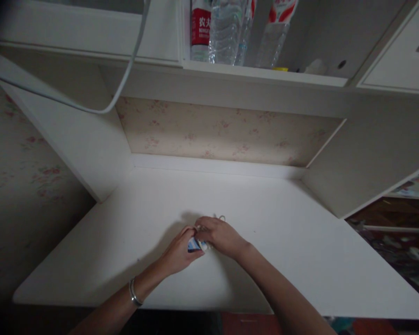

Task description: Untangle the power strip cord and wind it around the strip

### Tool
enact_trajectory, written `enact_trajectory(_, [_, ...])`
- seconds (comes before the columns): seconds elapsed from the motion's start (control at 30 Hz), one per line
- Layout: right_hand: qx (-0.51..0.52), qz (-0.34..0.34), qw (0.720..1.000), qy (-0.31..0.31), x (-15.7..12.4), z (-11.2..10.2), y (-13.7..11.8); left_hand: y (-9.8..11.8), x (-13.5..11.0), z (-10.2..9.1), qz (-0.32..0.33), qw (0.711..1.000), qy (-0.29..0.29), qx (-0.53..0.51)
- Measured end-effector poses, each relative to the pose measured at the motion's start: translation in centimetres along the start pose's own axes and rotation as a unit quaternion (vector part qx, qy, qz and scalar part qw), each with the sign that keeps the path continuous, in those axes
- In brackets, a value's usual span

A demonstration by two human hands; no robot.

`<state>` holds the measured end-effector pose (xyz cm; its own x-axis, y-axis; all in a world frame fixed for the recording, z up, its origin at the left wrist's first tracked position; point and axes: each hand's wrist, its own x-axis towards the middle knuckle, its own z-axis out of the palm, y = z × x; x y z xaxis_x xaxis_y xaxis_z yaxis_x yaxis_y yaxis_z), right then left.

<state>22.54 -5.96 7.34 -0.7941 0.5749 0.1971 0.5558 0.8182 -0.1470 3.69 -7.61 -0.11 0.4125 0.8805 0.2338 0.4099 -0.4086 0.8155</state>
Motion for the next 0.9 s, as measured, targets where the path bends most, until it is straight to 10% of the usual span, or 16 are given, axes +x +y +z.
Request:
enact_trajectory(0.23, [0.076,0.111,0.990,0.044,0.0,3.4,-0.3,0.1,0.1,1.5,-0.036,0.992,0.102,-0.057])
enact_trajectory(0.6, [0.069,0.236,0.929,0.277,-3.0,7.4,-3.0,0.1,0.6,0.9,-0.004,0.996,0.081,0.027])
enact_trajectory(0.9, [0.077,0.239,0.926,0.281,-5.4,9.0,-3.8,0.1,0.7,0.6,0.018,0.997,0.061,0.043])
